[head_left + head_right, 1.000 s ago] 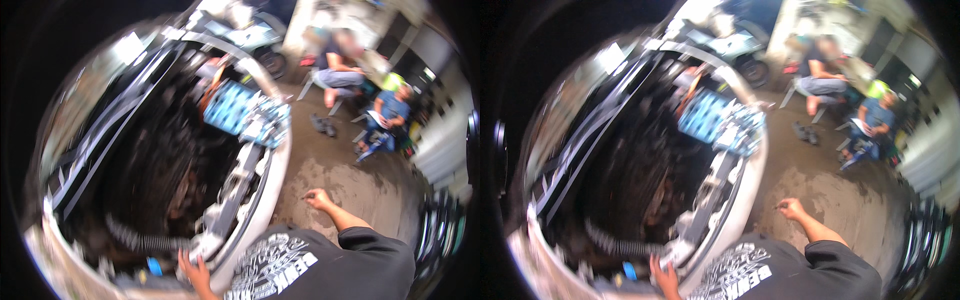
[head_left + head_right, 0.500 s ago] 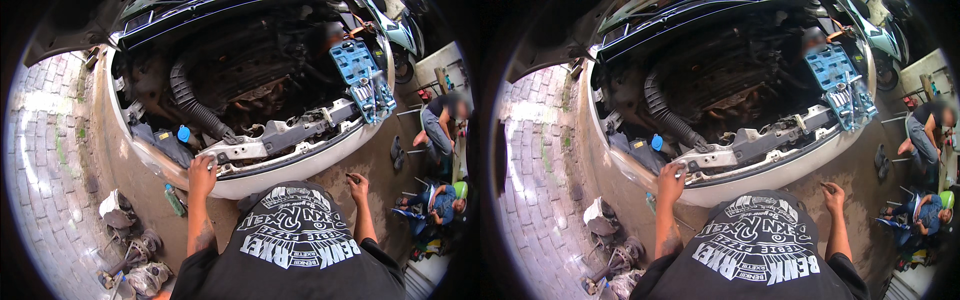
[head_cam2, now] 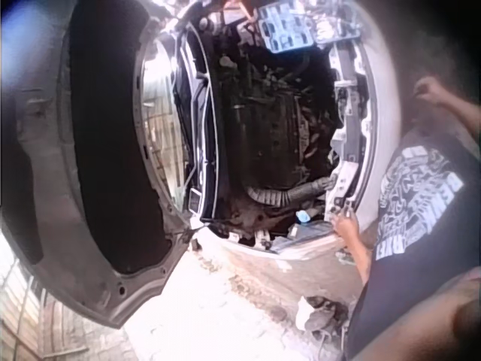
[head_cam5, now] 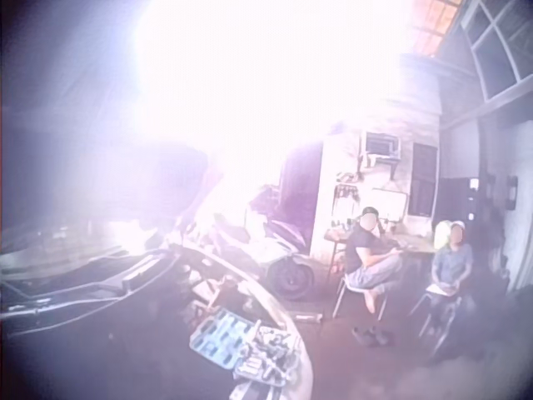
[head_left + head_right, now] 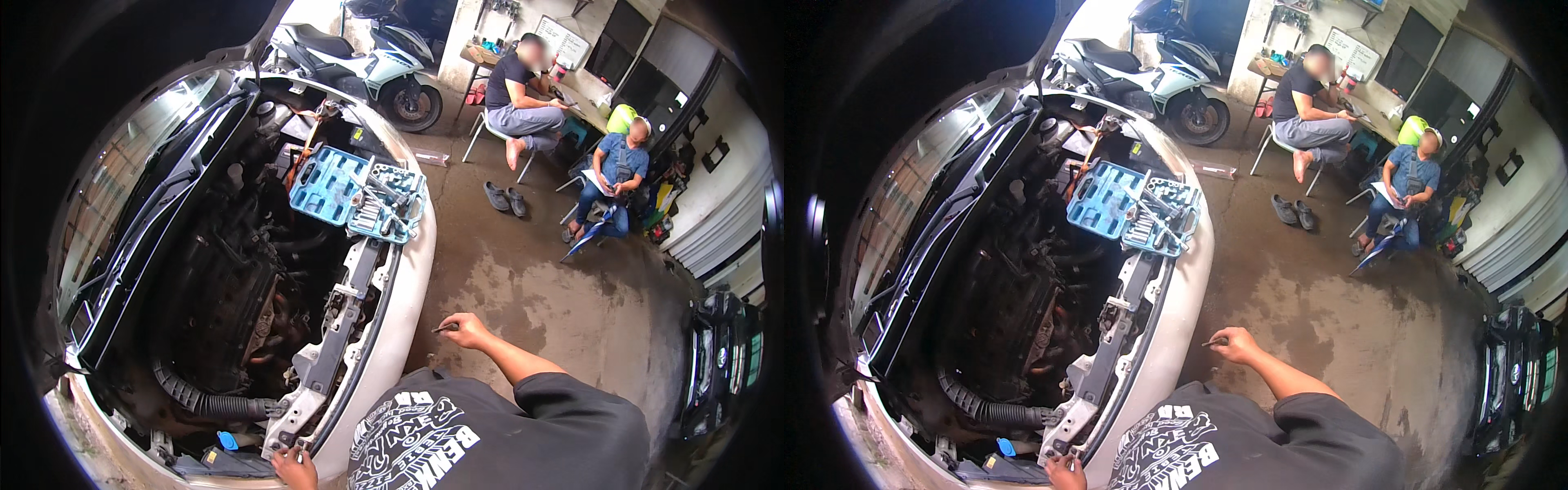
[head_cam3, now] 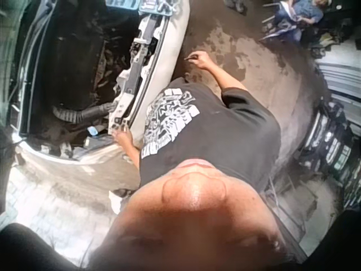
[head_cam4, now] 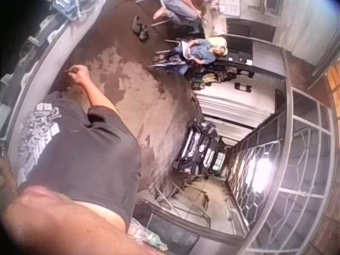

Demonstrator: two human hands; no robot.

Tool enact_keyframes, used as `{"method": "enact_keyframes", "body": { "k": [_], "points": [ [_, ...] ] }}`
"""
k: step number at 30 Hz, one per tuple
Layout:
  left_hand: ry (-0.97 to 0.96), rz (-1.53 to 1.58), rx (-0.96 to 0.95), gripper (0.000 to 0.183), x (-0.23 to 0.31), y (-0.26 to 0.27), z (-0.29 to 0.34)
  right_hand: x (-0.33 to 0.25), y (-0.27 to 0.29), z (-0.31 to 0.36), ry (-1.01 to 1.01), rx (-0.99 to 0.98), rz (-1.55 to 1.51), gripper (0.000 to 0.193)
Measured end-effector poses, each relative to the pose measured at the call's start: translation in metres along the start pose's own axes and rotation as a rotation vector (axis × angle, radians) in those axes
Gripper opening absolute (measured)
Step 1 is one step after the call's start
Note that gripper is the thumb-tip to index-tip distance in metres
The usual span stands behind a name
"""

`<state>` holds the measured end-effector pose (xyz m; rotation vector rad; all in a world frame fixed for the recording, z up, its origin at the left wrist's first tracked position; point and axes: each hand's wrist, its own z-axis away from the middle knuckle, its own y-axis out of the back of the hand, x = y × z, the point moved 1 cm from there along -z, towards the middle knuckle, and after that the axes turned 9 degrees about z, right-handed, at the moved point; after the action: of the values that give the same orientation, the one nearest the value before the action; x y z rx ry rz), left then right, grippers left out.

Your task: The person wipes a small metal component with a cloth and then installs it into a plastic housing on the front frame of a car with an open hood.

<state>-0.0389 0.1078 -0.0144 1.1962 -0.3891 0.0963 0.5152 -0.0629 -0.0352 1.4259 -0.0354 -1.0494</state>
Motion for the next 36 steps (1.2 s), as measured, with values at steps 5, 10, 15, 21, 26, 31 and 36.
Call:
{"method": "enact_keyframes", "body": {
  "k": [5, 10, 15, 21, 26, 31, 36],
  "points": [
    [0.021, -0.071, -0.049, 0.039, 0.003, 0.001, -0.005, 0.003, -0.004, 0.010, -0.050, -0.046, 0.003, 0.024],
    [0.039, -0.067, -0.099, 0.035, -0.002, -0.002, -0.007, 0.007, -0.007, 0.007, -0.074, -0.037, -0.004, 0.024],
    [0.029, -0.037, -0.139, 0.035, -0.010, -0.007, -0.011, 0.004, -0.004, 0.004, -0.087, -0.034, -0.036, 0.020],
    [-0.143, 0.031, 0.123, 0.032, -0.004, -0.001, 0.004, -0.003, 0.000, 0.004, -0.068, -0.043, -0.034, 0.023],
    [0.009, 0.634, 0.021, 0.038, 0.063, 0.064, -0.003, -0.068, 0.009, -0.013, 0.241, -0.016, -0.080, 0.018],
    [-0.128, 1.462, -0.086, 0.020, 0.141, 0.089, -0.025, -0.212, 0.022, -0.012, 0.811, 0.007, -0.313, 0.028],
    [-0.223, 1.658, -0.199, 0.021, 0.195, 0.103, -0.023, -0.306, 0.046, 0.016, 1.205, 0.022, -0.464, 0.030]
  ]
}}
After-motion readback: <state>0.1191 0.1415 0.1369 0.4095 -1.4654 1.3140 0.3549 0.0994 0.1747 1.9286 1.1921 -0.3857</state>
